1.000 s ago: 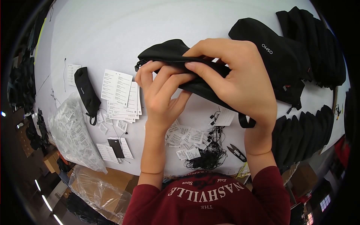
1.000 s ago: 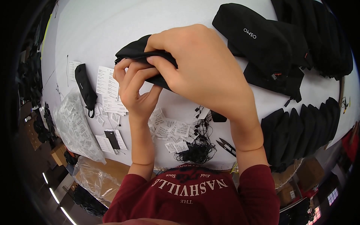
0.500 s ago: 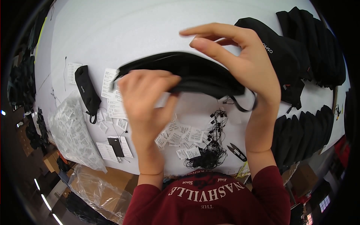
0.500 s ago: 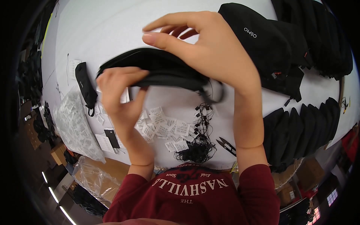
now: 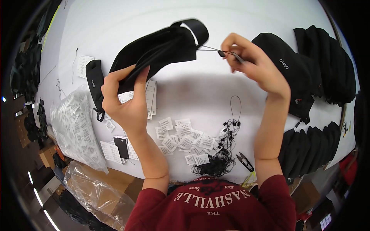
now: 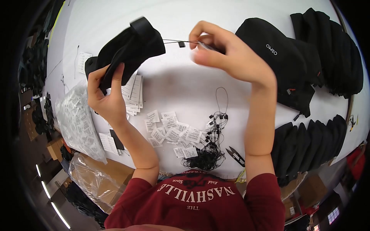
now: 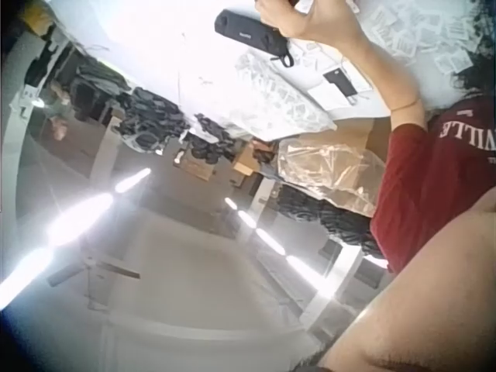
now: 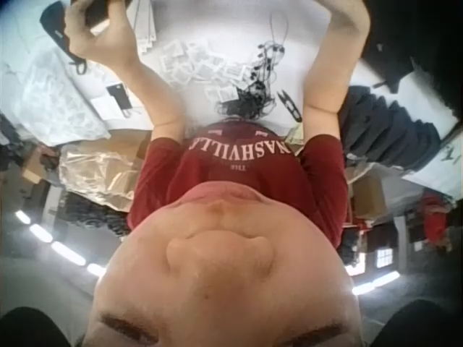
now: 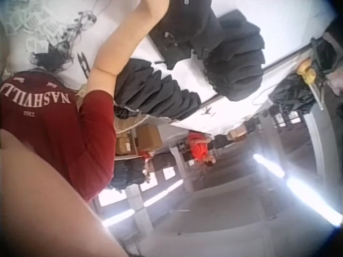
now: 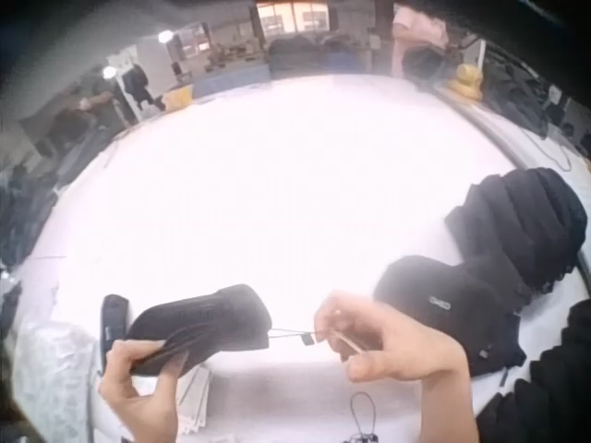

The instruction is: Packing small black pouches with instructional cards and silica gel packets before placing them into a bin.

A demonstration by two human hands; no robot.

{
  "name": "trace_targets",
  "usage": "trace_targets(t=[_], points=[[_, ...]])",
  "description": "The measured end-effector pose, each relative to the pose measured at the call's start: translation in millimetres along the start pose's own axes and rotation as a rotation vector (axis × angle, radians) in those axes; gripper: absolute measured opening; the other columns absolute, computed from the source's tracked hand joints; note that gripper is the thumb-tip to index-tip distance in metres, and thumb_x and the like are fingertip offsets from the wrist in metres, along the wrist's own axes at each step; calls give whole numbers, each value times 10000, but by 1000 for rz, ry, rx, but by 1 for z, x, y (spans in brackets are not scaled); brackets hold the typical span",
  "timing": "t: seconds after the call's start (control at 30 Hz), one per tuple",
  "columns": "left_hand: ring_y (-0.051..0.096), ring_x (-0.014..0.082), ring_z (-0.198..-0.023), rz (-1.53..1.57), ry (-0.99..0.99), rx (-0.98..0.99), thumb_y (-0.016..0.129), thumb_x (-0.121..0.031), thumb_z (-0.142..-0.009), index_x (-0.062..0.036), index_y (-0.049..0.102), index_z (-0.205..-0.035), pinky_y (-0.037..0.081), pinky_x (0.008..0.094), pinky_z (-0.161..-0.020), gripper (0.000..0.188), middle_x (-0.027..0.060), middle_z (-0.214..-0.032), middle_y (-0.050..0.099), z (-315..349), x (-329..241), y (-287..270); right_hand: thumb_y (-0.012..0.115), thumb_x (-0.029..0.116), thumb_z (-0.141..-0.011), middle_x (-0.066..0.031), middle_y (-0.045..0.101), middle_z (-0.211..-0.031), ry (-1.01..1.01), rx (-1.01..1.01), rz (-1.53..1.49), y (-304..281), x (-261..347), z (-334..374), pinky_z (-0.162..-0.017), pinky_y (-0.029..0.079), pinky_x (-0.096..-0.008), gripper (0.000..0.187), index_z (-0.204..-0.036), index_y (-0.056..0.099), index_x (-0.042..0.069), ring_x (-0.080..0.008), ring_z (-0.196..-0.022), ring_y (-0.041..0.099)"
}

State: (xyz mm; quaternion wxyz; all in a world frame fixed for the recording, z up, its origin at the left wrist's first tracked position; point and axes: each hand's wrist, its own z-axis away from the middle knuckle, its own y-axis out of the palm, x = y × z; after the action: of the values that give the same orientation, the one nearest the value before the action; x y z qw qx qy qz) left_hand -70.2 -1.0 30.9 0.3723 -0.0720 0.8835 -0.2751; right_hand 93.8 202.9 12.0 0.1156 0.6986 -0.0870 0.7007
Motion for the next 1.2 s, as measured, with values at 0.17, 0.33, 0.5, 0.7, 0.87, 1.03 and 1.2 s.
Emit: trace_targets(t=[0.17,0.33,0.5,0.7,0.87,1.03,1.2], points=[[544,135,-711,-43,-10,-39,798,-65,-667,-75,687,-823,399,253,-720,192,0,-751,644,-7,13,-18,630,90,-831,-1,509,-765,-50,-167,128,-7,28,23,-688,395,-211,258,-1073,547,59,-78,-732,481],[538,143,-701,-98,-38,-51,801,-56,-651,-74,693,-807,390,269,-727,191,-1,-731,633,-8,6,-23,619,66,-860,-118,649,-850,-117,-379,111,-42,29,48,-705,489,-286,159,-993,609,-21,-162,-756,621],[520,162,-673,-76,209,235,803,-44,-566,-60,668,-740,334,290,-717,221,1,-660,597,-1,-18,-12,511,251,-933,-73,557,-880,-409,-453,-1157,-7,18,4,-659,400,-276,270,-1022,602,13,-164,-768,477],[483,181,-668,-2,310,543,783,-103,-607,-68,648,-754,327,313,-711,203,4,-634,541,6,-32,3,503,282,-919,-13,380,-611,-115,-455,-1396,8,-15,-13,-511,320,-237,274,-924,579,19,-113,-556,330],[483,175,-671,38,318,611,783,-96,-596,-58,644,-750,315,310,-709,210,0,-634,550,6,-31,3,492,274,-924,19,241,-485,-173,-571,-1114,4,-19,-14,-450,252,-219,251,-880,563,37,-90,-459,227],[494,184,-710,25,318,655,769,-111,-612,-69,646,-766,332,321,-741,201,-2,-672,561,5,-28,1,596,218,-904,81,331,-519,-109,-955,-344,9,3,-17,-436,193,-212,254,-696,562,75,-24,-447,237],[527,243,-942,-12,293,678,748,-110,-651,-53,617,-767,341,358,-879,184,42,-1045,605,11,-24,13,725,248,-773,-8,471,-471,-151,-537,665,27,42,12,-392,225,-240,202,-726,702,52,-74,-389,365]])
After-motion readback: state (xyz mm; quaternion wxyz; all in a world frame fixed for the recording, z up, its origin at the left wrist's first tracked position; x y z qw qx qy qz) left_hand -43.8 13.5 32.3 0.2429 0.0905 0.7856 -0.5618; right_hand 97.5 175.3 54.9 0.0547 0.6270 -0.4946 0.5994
